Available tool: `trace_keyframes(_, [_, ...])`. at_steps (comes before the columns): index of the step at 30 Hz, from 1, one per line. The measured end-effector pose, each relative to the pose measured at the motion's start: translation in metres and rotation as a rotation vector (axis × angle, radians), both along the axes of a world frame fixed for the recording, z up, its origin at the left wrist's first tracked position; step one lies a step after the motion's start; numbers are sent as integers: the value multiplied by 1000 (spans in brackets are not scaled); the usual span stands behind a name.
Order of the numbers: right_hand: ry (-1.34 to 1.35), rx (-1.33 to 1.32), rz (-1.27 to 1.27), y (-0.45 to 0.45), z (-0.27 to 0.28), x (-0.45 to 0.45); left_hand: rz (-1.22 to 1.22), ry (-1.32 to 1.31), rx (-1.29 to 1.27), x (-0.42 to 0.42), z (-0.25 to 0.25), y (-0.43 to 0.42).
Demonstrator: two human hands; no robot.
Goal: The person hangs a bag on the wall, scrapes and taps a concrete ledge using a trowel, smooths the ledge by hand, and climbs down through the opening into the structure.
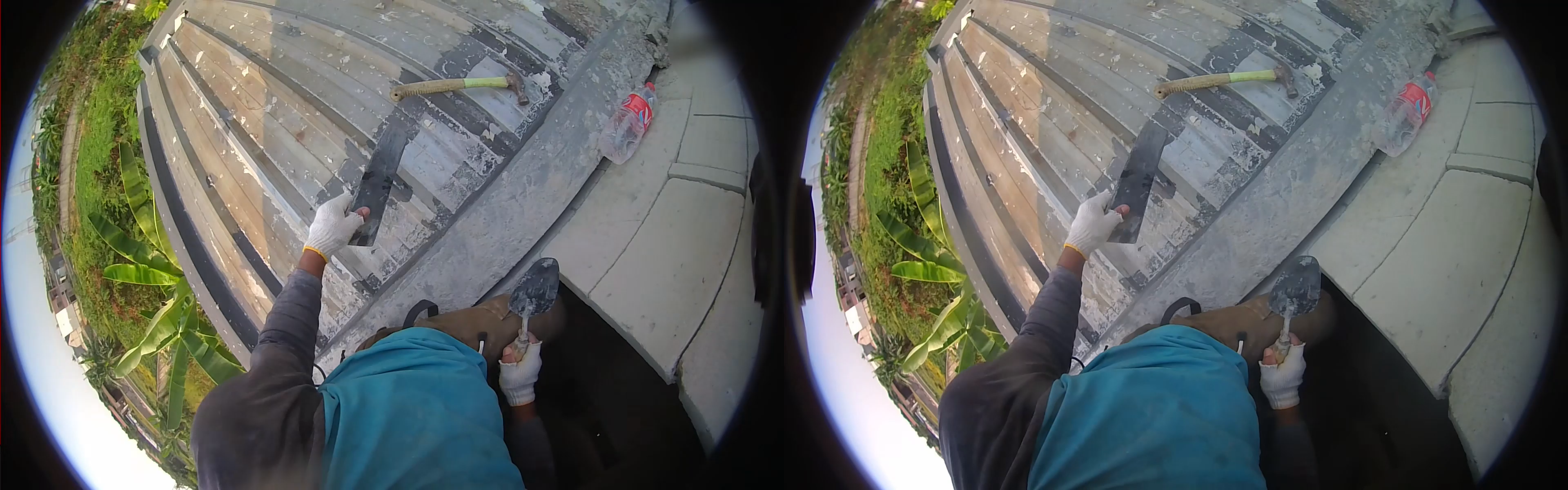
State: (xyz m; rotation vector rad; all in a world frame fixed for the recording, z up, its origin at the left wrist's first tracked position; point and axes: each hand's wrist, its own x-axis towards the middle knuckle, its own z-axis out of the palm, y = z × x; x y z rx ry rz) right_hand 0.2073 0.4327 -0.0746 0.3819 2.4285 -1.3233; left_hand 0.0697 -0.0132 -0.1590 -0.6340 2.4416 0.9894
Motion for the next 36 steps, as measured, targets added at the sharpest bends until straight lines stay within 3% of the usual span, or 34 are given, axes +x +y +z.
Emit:
trace_keyframes(5, [31, 18, -3, 3, -4, 2, -291, 502, -377, -116, 18, 21])
trace_keyframes(9, [16, 43, 19, 2, -2, 1, -368, 664, -593, -224, -14, 62])
trace_keyframes(14, [23, 49, -26, -3, -1, 1, -490, 662, -612, -298, -66, 112])
trace_keyframes(23, [29, 99, -17, -3, -1, -1, -587, 492, -519, -325, -94, 151])
trace_keyframes(27, [39, 124, 26, 1, -5, 0, -669, 442, -507, -324, -84, 147])
trace_keyframes(31, [-3, 93, 3, 0, -2, -2, -735, 577, -344, -301, -89, 132])
trace_keyframes(33, [-22, 96, -11, -2, 0, -3, -594, 677, -276, -275, -76, 117])
trace_keyframes(36, [-2, 68, -27, -4, 1, 0, -157, 645, -330, -221, -77, 82])
